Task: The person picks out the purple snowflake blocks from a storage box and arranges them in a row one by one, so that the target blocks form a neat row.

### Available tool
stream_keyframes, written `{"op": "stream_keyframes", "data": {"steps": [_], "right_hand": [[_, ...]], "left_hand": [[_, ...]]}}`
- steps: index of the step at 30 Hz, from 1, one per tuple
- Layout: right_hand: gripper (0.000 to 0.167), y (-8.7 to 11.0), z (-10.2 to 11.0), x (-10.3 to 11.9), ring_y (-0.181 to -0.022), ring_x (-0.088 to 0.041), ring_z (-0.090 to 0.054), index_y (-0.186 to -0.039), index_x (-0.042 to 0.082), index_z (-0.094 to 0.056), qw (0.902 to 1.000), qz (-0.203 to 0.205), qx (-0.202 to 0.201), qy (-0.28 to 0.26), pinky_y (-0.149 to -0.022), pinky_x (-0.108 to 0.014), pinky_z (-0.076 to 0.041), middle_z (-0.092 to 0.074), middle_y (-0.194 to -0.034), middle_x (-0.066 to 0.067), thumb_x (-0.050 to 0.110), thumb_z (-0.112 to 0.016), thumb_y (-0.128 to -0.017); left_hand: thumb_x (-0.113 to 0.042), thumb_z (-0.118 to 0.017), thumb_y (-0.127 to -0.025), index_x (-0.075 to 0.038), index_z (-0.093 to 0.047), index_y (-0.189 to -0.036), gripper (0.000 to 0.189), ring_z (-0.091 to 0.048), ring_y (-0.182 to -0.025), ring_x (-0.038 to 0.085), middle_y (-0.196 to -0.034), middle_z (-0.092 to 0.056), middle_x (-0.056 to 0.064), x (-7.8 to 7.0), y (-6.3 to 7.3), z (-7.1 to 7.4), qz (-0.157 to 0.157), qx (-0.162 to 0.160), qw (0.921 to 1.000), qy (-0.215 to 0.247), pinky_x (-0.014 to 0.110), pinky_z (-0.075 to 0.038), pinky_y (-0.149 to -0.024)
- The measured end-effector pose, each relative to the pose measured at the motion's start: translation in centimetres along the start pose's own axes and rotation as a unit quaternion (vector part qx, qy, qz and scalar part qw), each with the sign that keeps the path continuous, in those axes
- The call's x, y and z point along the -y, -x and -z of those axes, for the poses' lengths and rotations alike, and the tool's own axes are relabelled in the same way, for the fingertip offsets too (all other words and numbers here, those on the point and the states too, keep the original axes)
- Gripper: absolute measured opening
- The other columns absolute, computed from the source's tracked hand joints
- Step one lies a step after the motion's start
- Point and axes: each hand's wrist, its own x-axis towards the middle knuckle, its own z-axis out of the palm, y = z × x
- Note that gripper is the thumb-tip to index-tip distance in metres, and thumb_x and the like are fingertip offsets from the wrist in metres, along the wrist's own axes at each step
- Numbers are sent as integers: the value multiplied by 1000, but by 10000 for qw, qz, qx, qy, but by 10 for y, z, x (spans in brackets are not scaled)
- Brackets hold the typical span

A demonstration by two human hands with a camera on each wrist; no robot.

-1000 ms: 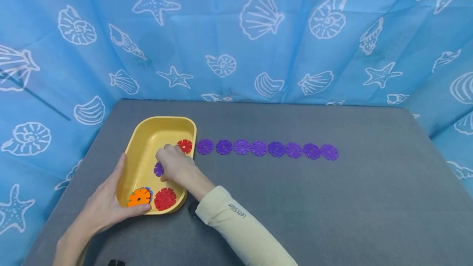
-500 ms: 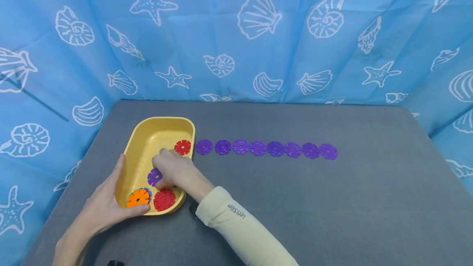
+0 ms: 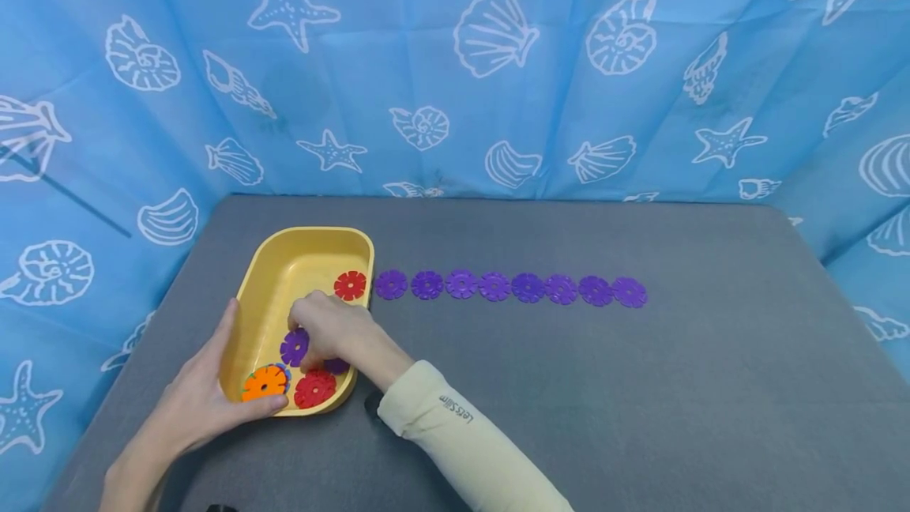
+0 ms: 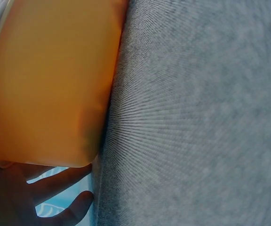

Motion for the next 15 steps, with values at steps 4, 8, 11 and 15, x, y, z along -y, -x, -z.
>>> {"op": "stream_keyframes", "data": {"steps": [4,8,11,15], "right_hand": [[30,0,0,0,-83,-2,-55,-100,26,-76,10000,39,-4,30,-66,-19,-52,-66,-98,11,36,-91,-76],[36,1,1,-1,-84,-2,-54,-109,24,-76,9994,192,-200,-208,-64,-16,-48,-66,-98,12,39,-89,-79],[50,2,2,-3,-84,-1,-52,-125,23,-73,9967,459,-450,-505,-63,-11,-44,-65,-98,13,41,-87,-81],[53,4,3,-8,-78,-1,-51,-130,20,-71,9891,959,-783,-798,-61,-8,-42,-59,-87,11,40,-85,-83]], "left_hand": [[-55,-83,-77,-17,17,-163,136,-42,-131,54,-165,-17,36,0,1,0,-50,-55,10000,-3,77,-43,-96],[-54,-84,-76,-17,16,-163,137,-44,-131,55,-164,-20,37,0,1,0,-134,-154,9998,-45,76,-44,-94],[-54,-84,-76,-17,16,-163,137,-45,-131,55,-163,-21,37,0,1,0,-142,-169,9997,-58,76,-45,-94],[-55,-82,-78,-17,16,-163,136,-43,-131,55,-163,-22,36,0,0,0,-57,-96,9999,-35,76,-45,-95]]}}
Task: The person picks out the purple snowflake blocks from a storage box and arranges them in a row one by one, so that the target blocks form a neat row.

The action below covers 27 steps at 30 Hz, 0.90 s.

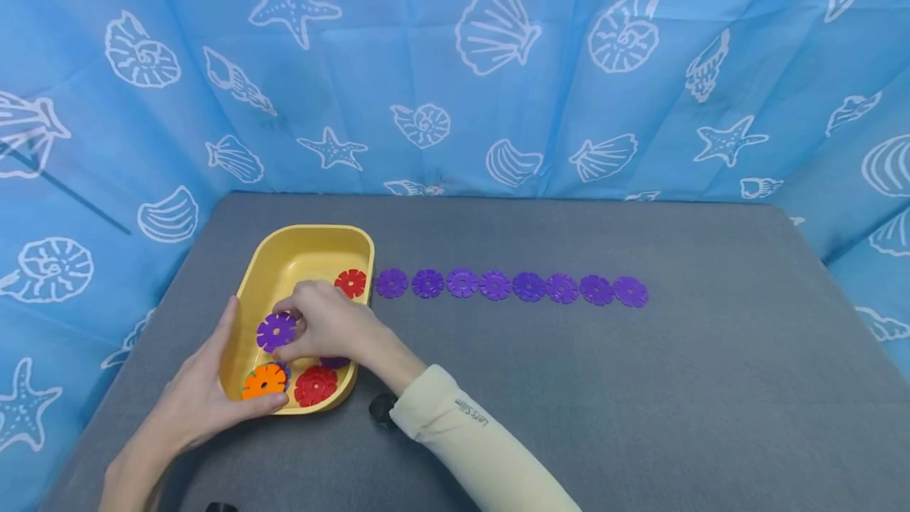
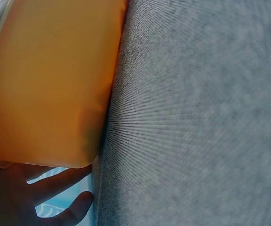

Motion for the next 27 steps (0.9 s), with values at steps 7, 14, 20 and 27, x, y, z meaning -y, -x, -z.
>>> {"op": "stream_keyframes", "data": {"steps": [7,14,20,27], "right_hand": [[48,7,8,-6,-74,0,-51,-127,13,-73,9949,659,-474,-602,-64,-4,-42,-60,-83,9,33,-85,-85],[49,19,22,-15,-77,-4,-51,-128,12,-73,9914,508,-679,-995,-66,-6,-44,-60,-86,4,31,-85,-84],[54,35,36,-29,-80,-5,-54,-132,14,-70,9913,271,-801,-1004,-69,-9,-47,-60,-89,3,34,-85,-84],[56,64,54,-55,-92,-17,-65,-134,10,-68,9861,146,-1020,-1302,-82,-23,-59,-66,-102,-5,28,-86,-84]], "left_hand": [[-55,-82,-78,-17,17,-163,136,-41,-133,56,-164,-21,36,-1,0,1,19,65,10000,37,77,-44,-96],[-54,-84,-77,-18,17,-163,138,-41,-133,57,-165,-19,36,-3,1,2,-30,-4,10000,17,79,-42,-96],[-56,-84,-75,-18,17,-163,139,-39,-135,59,-166,-17,35,-3,2,2,28,-38,10000,-70,80,-40,-97],[-59,-83,-75,-17,18,-163,140,-38,-136,58,-166,-13,35,-4,1,0,165,43,9998,-74,80,-39,-99]]}}
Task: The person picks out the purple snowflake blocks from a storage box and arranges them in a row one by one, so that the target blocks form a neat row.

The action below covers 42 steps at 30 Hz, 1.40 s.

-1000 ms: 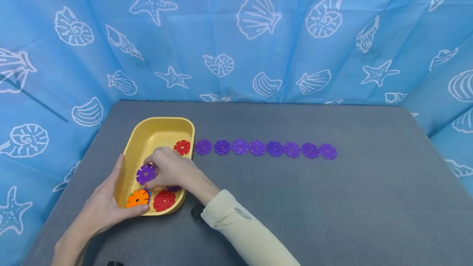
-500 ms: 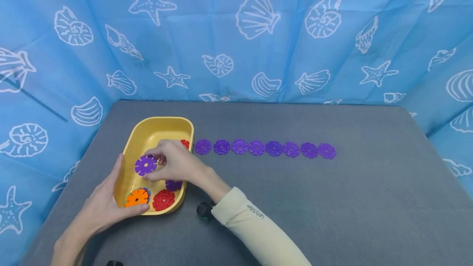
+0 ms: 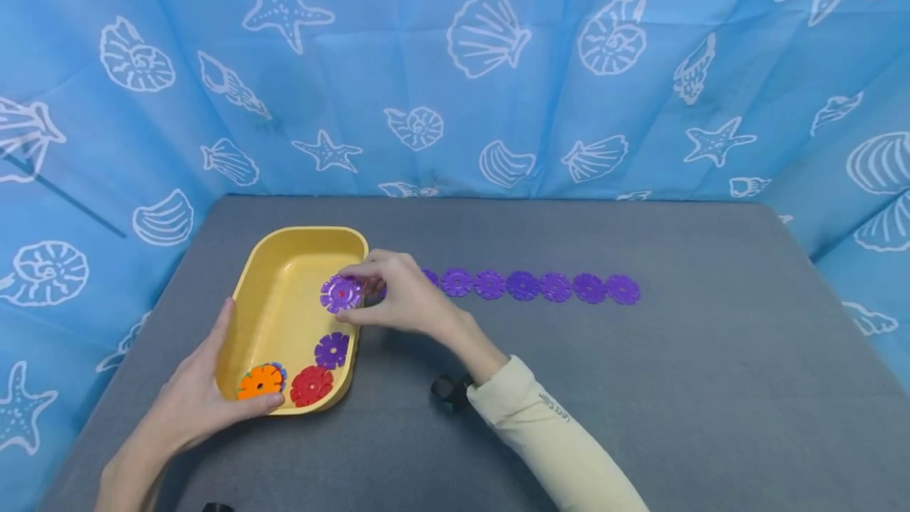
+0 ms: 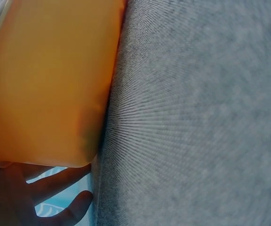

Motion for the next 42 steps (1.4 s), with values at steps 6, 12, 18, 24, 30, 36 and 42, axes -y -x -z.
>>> {"op": "stream_keyframes", "data": {"steps": [6,12,18,24,30,36,42], "right_hand": [[55,29,29,-24,-93,-17,-64,-131,9,-70,9985,-204,-332,394,-84,-34,-61,-67,-105,-6,27,-87,-82],[53,63,62,-61,-89,-22,-68,-126,5,-72,9929,-344,-803,806,-81,-34,-62,-69,-100,-9,24,-88,-80],[52,104,102,-92,-91,-31,-73,-124,1,-72,9849,-755,-1294,863,-81,-42,-64,-70,-100,-15,18,-89,-78],[48,152,141,-119,-91,-36,-74,-122,-1,-72,9697,-1192,-1674,1321,-77,-48,-64,-71,-101,-18,17,-87,-80],[48,199,175,-145,-92,-38,-71,-119,0,-74,9449,-1525,-2045,2051,-73,-37,-56,-70,-99,-18,21,-89,-79],[53,233,195,-164,-93,-37,-65,-123,-4,-71,9303,-2190,-1952,2201,-74,-36,-49,-67,-104,-24,26,-86,-82],[55,247,200,-174,-93,-39,-66,-123,-5,-70,9270,-2492,-1632,2280,-74,-41,-50,-70,-107,-28,31,-84,-84]], "left_hand": [[-61,-82,-75,-18,18,-163,140,-37,-135,56,-166,-13,35,1,0,0,92,30,9999,31,79,-39,-99],[-61,-82,-75,-18,18,-163,139,-38,-133,54,-165,-15,36,1,1,0,114,47,9999,57,79,-40,-99],[-61,-81,-76,-17,18,-162,139,-37,-132,53,-165,-15,35,2,1,-1,163,51,9998,91,78,-41,-99],[-60,-81,-76,-19,20,-162,139,-38,-133,54,-165,-14,36,2,0,-2,176,66,9997,133,79,-40,-99],[-61,-81,-76,-20,20,-162,139,-37,-133,54,-166,-13,35,1,0,-2,181,70,9997,153,79,-39,-99],[-59,-82,-76,-20,20,-162,139,-38,-134,54,-166,-13,35,1,1,-2,138,27,9997,198,79,-39,-99],[-59,-83,-75,-20,18,-163,140,-37,-135,55,-166,-14,34,-1,1,-2,99,-18,9998,153,80,-39,-99]]}}
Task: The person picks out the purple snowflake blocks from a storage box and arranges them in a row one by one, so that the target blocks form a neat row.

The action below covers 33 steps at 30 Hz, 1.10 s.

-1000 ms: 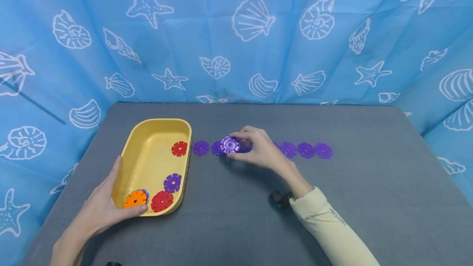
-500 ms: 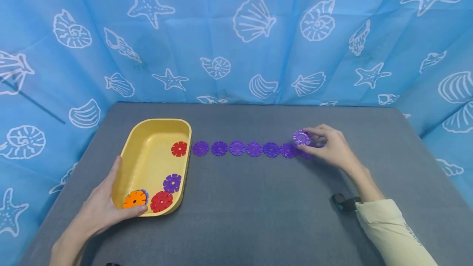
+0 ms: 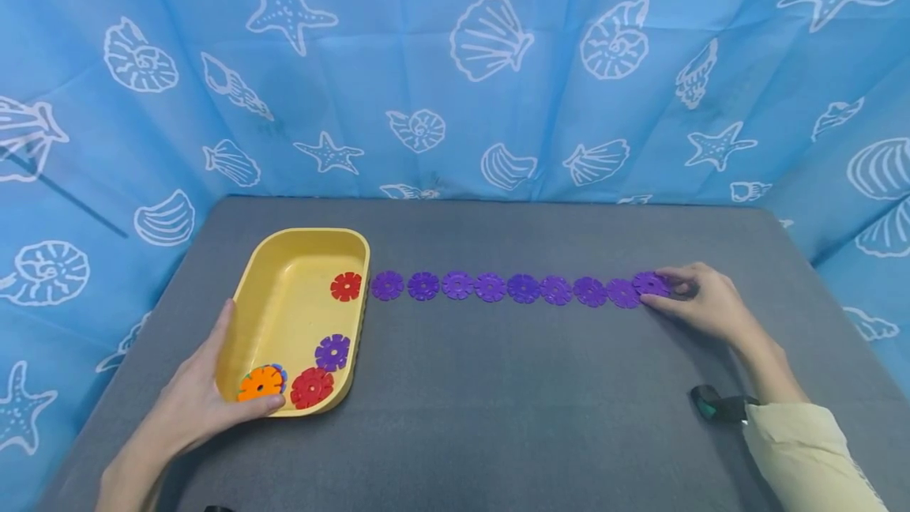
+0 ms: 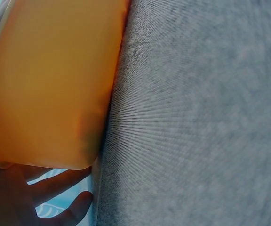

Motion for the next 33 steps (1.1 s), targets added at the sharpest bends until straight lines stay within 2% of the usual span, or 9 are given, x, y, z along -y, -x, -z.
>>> {"op": "stream_keyframes", "data": {"steps": [7,15,19,23,26,33], "right_hand": [[60,4,6,-7,-105,-53,-67,-127,-9,-66,9977,-221,611,-171,-89,-66,-50,-67,-122,-36,33,-81,-87],[67,2,13,-5,-111,-54,-65,-132,-8,-63,9941,-338,1024,-131,-91,-67,-51,-62,-128,-38,36,-83,-86],[71,2,16,2,-109,-55,-65,-134,-7,-62,9960,-261,853,-18,-88,-69,-50,-64,-129,-36,36,-85,-83],[68,1,18,23,-112,-57,-62,-135,-2,-63,9988,-251,396,-137,-86,-71,-50,-62,-129,-34,37,-84,-84],[66,-5,18,49,-116,-55,-61,-137,1,-62,9985,-195,135,-499,-89,-70,-50,-60,-133,-32,38,-82,-87],[61,-26,13,108,-123,-43,-61,-139,4,-62,9903,356,53,-1342,-103,-60,-51,-63,-138,-24,28,-83,-87]], "left_hand": [[-59,-84,-74,-19,17,-163,140,-37,-136,55,-167,-15,34,-1,0,-1,-68,-47,10000,4,79,-39,-100],[-59,-84,-74,-19,17,-163,140,-38,-134,54,-166,-17,34,0,0,-1,-57,-70,10000,5,79,-40,-99],[-59,-83,-74,-20,16,-163,139,-39,-133,52,-166,-18,33,0,0,-1,-60,-54,10000,53,77,-42,-99],[-59,-83,-74,-20,17,-163,139,-39,-132,51,-166,-18,33,0,0,0,-46,-43,9999,84,77,-42,-99],[-59,-83,-74,-20,17,-163,139,-39,-132,51,-166,-18,33,-1,-1,0,-15,-24,9999,100,77,-42,-99],[-60,-83,-74,-20,16,-163,139,-39,-132,50,-165,-19,32,0,-2,-1,27,13,9999,130,76,-44,-99]]}}
